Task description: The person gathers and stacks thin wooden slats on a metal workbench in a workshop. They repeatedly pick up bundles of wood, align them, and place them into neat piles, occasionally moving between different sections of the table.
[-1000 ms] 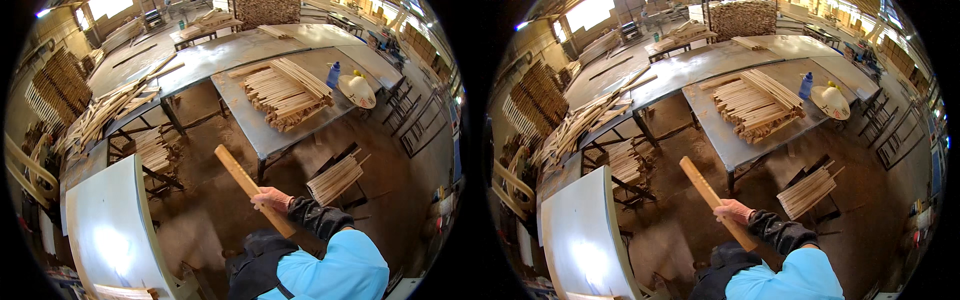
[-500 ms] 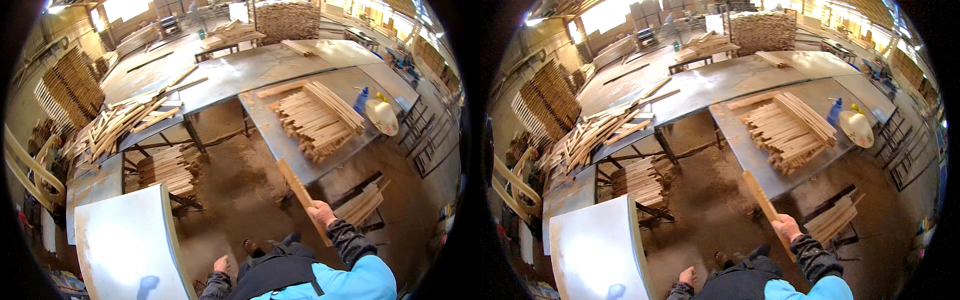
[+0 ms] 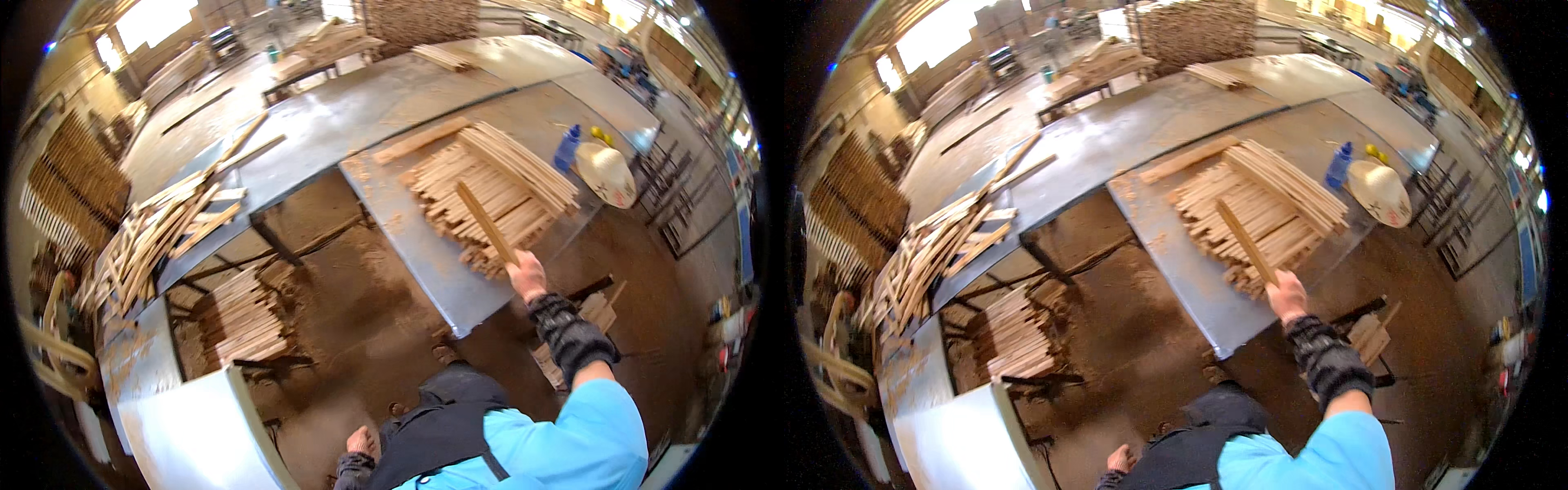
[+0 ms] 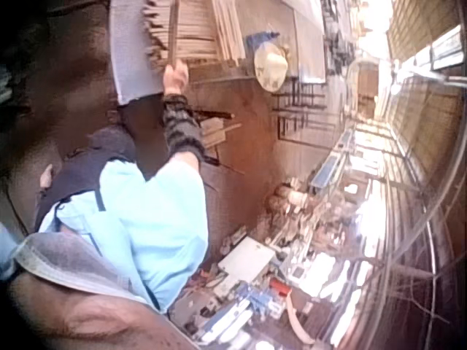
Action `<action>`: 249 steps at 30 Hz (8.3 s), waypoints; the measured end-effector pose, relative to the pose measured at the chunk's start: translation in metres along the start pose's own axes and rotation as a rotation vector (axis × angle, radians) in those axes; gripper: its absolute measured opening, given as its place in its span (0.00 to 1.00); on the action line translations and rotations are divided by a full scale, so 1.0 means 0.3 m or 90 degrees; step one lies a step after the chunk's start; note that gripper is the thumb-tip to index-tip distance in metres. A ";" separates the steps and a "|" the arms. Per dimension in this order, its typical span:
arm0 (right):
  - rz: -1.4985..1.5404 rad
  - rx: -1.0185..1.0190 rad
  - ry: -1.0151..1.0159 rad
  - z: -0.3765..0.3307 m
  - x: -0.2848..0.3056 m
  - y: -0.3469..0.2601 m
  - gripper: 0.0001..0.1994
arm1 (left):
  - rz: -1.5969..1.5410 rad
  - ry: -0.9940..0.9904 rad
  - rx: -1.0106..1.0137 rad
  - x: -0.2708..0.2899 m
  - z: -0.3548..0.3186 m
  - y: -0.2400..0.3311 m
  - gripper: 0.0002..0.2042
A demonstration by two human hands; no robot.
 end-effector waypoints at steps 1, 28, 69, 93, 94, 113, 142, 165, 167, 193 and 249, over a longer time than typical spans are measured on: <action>0.009 0.010 0.004 0.092 -0.002 -0.015 0.15 | 0.024 -0.018 0.007 -0.003 -0.029 -0.029 0.08; -0.372 0.092 0.068 1.166 -0.167 0.302 0.35 | 0.841 -0.061 -0.301 -0.417 -0.178 0.012 0.15; -0.024 0.783 -1.329 -2.443 -0.499 -0.880 0.33 | -0.561 0.891 -0.341 0.248 -1.486 -1.081 0.16; 0.144 0.879 -1.166 -3.301 -0.607 -1.178 0.40 | 0.086 1.018 -0.060 1.230 -1.505 -0.603 0.21; 0.092 0.862 -1.186 -3.297 -0.595 -1.190 0.40 | 0.028 1.030 -0.134 1.215 -1.524 -0.589 0.23; 0.052 0.252 -1.639 -3.458 -0.716 -1.110 0.32 | 0.076 0.851 -0.099 1.710 -1.524 -0.405 0.49; 0.213 0.631 -1.131 -3.757 -0.581 -0.904 0.29 | 0.278 0.943 0.417 1.829 -2.612 -2.444 0.44; 0.272 0.696 -1.075 -3.670 -0.406 -0.755 0.23 | 0.204 1.009 -0.028 1.854 -2.611 -1.994 0.30; 0.248 0.641 -1.181 -3.612 -0.234 -0.716 0.23 | -0.140 0.938 -0.296 1.729 -2.479 -1.832 0.24; -0.093 0.381 -0.815 -1.443 -0.620 0.912 0.03 | 0.404 0.025 -0.175 0.355 -0.384 -0.968 0.14; 0.110 -0.464 -0.135 1.410 -1.768 -0.852 0.46 | 0.339 -0.195 -0.100 -0.369 1.216 2.078 0.14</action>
Point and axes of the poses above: each hand's wrist, its own z-axis towards the middle knuckle, its own x-axis out of the back of the hand, y = z × x, the point moved 8 cm from there along z, towards the middle knuckle, and after that the axes turned 8 degrees about -x, right-handed, at the moved point
